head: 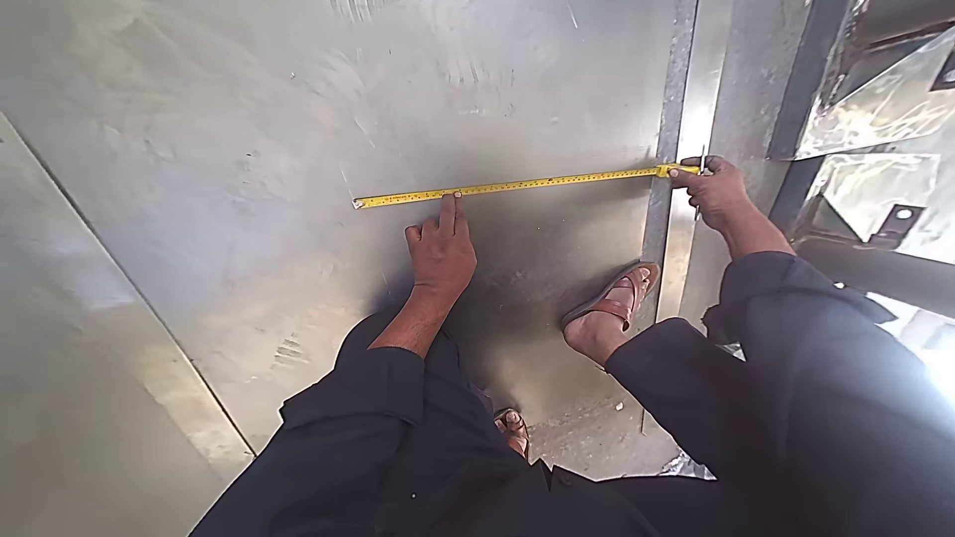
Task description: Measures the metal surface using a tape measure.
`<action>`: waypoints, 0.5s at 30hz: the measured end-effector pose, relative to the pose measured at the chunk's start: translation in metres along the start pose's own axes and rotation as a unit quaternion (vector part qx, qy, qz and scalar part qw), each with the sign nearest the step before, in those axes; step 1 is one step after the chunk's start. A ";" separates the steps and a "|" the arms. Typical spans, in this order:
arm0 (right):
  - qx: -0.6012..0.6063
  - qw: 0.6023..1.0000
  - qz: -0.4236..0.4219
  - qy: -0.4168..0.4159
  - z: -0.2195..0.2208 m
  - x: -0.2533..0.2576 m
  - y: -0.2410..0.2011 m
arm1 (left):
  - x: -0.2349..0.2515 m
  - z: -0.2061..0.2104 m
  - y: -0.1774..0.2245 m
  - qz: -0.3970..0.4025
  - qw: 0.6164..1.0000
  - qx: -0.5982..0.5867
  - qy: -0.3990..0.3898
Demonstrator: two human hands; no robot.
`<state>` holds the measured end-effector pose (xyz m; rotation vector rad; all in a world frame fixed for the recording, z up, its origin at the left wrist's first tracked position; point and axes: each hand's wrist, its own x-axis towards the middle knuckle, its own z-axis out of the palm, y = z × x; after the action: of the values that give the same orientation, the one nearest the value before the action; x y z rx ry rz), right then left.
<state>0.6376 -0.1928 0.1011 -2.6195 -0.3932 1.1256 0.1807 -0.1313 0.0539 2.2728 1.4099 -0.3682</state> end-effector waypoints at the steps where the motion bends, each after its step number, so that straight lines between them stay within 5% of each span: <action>1: -0.002 1.000 0.001 -0.004 0.001 0.001 -0.003 | 0.000 0.000 0.000 0.000 1.000 -0.001 0.000; 15: -0.001 0.998 0.031 -0.050 -0.002 0.009 -0.014 | -0.001 0.000 0.000 0.002 1.000 0.007 0.006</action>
<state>0.6431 -0.1772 0.1010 -2.6009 -0.3364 1.2796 0.1807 -0.1321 0.0543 2.2925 1.4119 -0.3647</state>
